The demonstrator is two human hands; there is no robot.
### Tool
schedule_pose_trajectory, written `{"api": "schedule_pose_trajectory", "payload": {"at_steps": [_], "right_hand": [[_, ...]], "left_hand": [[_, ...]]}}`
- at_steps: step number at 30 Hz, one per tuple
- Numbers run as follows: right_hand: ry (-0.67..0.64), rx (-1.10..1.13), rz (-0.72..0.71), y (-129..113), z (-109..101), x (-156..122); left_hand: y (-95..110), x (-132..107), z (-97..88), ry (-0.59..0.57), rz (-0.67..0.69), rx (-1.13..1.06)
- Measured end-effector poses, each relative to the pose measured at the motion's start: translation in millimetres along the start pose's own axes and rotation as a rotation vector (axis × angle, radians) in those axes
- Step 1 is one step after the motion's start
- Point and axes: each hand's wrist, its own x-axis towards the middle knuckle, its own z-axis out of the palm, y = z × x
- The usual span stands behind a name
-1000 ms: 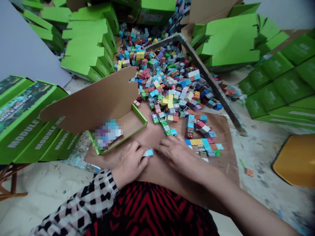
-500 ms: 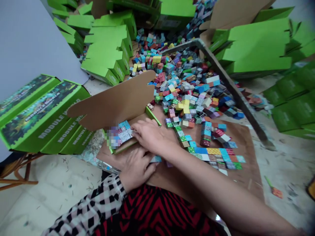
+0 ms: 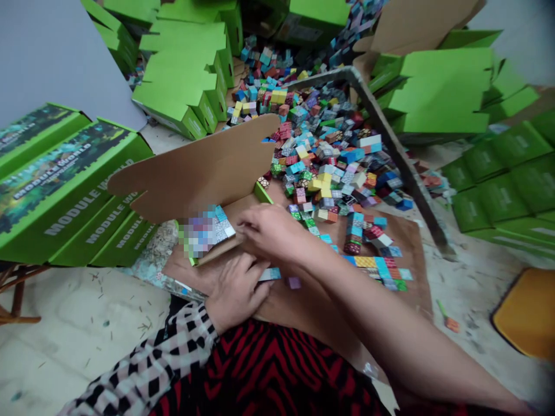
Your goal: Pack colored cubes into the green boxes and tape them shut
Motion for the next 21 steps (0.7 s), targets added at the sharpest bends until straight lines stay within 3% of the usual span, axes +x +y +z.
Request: {"api": "schedule_pose_trajectory", "payload": {"at_steps": [2, 4, 6, 9, 13, 21], "right_hand": [[0.017, 0.072, 0.038, 12, -4, -27], [-0.079, 0.104, 0.114, 23, 0, -59], [-0.155, 0.131, 0.114, 31, 15, -88], [-0.111, 0.126, 0.198, 31, 48, -111], [-0.039, 0.157, 0.200, 23, 73, -107], [-0.079, -0.062, 0.105, 13, 61, -94]], "left_hand": [[1, -1, -0.8, -0.004, -0.001, 0.016], [2, -1, -1.2, 0.005, 0.006, 0.028], [2, -2, -0.8, 0.016, 0.018, 0.033], [1, -2, 0.9, 0.023, 0.042, 0.024], [2, 0, 2.0, -0.011, 0.035, 0.002], [3, -14, -6.3, -0.010, 0.008, -0.195]]}}
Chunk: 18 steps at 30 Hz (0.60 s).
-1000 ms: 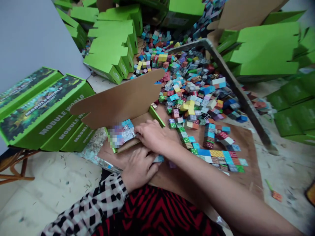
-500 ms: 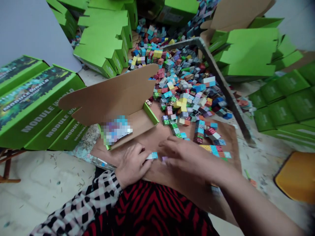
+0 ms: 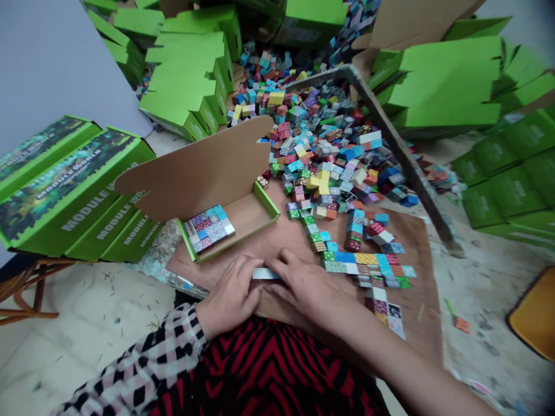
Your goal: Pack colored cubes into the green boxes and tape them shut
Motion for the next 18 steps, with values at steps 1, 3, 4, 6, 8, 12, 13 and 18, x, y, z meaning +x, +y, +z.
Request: {"api": "schedule_pose_trajectory", "payload": {"at_steps": [1, 3, 4, 6, 8, 12, 13, 18], "right_hand": [[0.010, -0.042, -0.006, -2, 2, 2], [0.036, -0.109, -0.010, -4, 8, 5], [0.056, -0.127, -0.016, -4, 11, 6], [0.101, -0.125, -0.044, -3, 15, 7], [0.136, -0.073, -0.082, -1, 13, 7], [0.194, 0.028, -0.153, -6, -13, 19], [0.212, 0.006, -0.169, -11, -23, 26], [0.074, -0.226, -0.190, -41, -62, 77]], "left_hand": [[0, -2, -0.8, 0.009, -0.004, -0.014], [-1, -4, -2.5, 0.022, -0.011, -0.035], [-1, -5, -3.7, 0.024, -0.010, -0.045], [0, -9, -7.5, 0.039, 0.011, -0.059], [4, -15, -14.0, 0.106, 0.062, -0.040], [6, -31, -34.0, 0.523, 0.112, 0.130], [3, -34, -39.3, 0.642, 0.076, 0.173], [-22, -35, -54.1, 0.756, -0.303, 0.156]]}}
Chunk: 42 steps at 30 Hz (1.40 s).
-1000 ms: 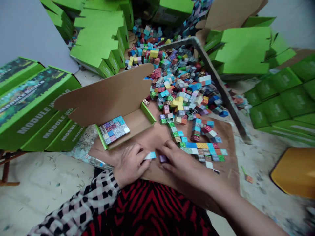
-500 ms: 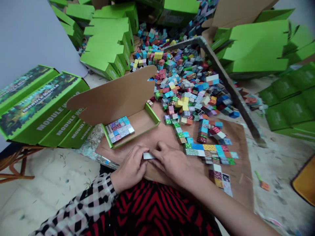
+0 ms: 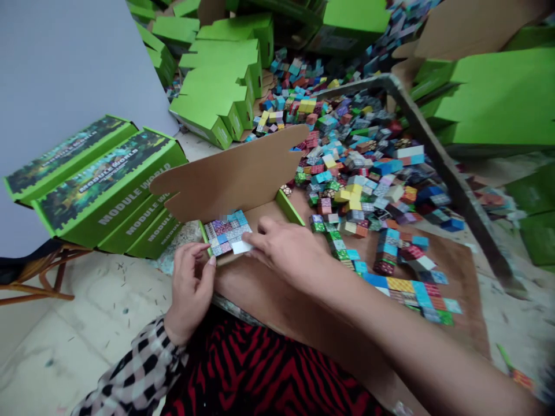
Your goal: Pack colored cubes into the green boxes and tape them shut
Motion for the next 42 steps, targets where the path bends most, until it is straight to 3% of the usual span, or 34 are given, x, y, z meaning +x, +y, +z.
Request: {"api": "schedule_pose_trajectory", "payload": {"at_steps": [4, 8, 17, 24, 27, 35, 42], "right_hand": [[-0.189, 0.004, -0.147, -11, -10, 35], [-0.285, -0.039, -0.184, -18, -13, 47], [-0.280, 0.008, -0.241, -23, -7, 47], [-0.157, 0.117, -0.123, -6, 2, 40], [-0.123, 0.196, -0.163, -4, 9, 40], [-0.116, 0.143, -0.206, -14, 10, 49], [-0.149, 0.241, -0.220, -22, 16, 57]], "left_hand": [[-14, 0, 7.5, -0.115, -0.299, -0.181], [-16, -2, 10.7, -0.136, -0.415, -0.339], [-11, 8, 18.6, -0.062, -0.491, -0.469], [-12, 11, 19.7, -0.057, -0.525, -0.474], [-12, 13, 21.4, -0.020, -0.551, -0.485], [-11, 14, 23.2, -0.030, -0.577, -0.504], [-16, 15, 24.9, -0.033, -0.578, -0.500]]}}
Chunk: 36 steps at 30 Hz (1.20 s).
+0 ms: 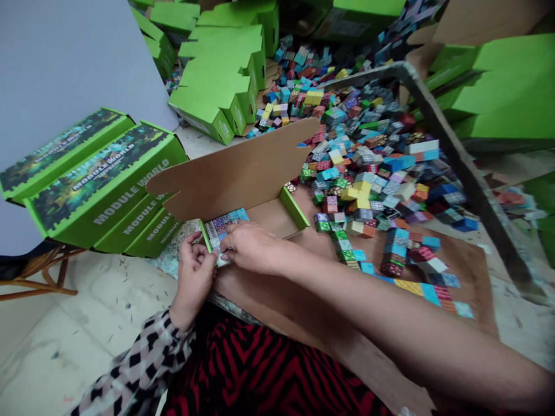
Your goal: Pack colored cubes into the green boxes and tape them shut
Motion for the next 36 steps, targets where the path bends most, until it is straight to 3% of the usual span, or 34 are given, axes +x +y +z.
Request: {"api": "schedule_pose_trajectory", "payload": {"at_steps": [8, 16, 25, 31, 36], "right_hand": [[0.060, 0.056, -0.038, 4, 12, -2], [0.054, 0.067, 0.015, -1, 7, -3], [0.007, 0.049, 0.137, -12, -2, -2], [0.000, 0.126, 0.141, -4, 5, 5], [-0.092, 0.108, 0.092, 3, -4, 9]], "left_hand": [[6, -6, 1.7, 0.003, -0.007, -0.011], [5, -6, 1.6, 0.005, 0.006, 0.014], [2, -5, -0.6, -0.008, 0.021, 0.025], [-1, -6, -1.5, -0.014, 0.005, 0.084], [-1, -5, -2.9, -0.048, 0.005, 0.045]]}}
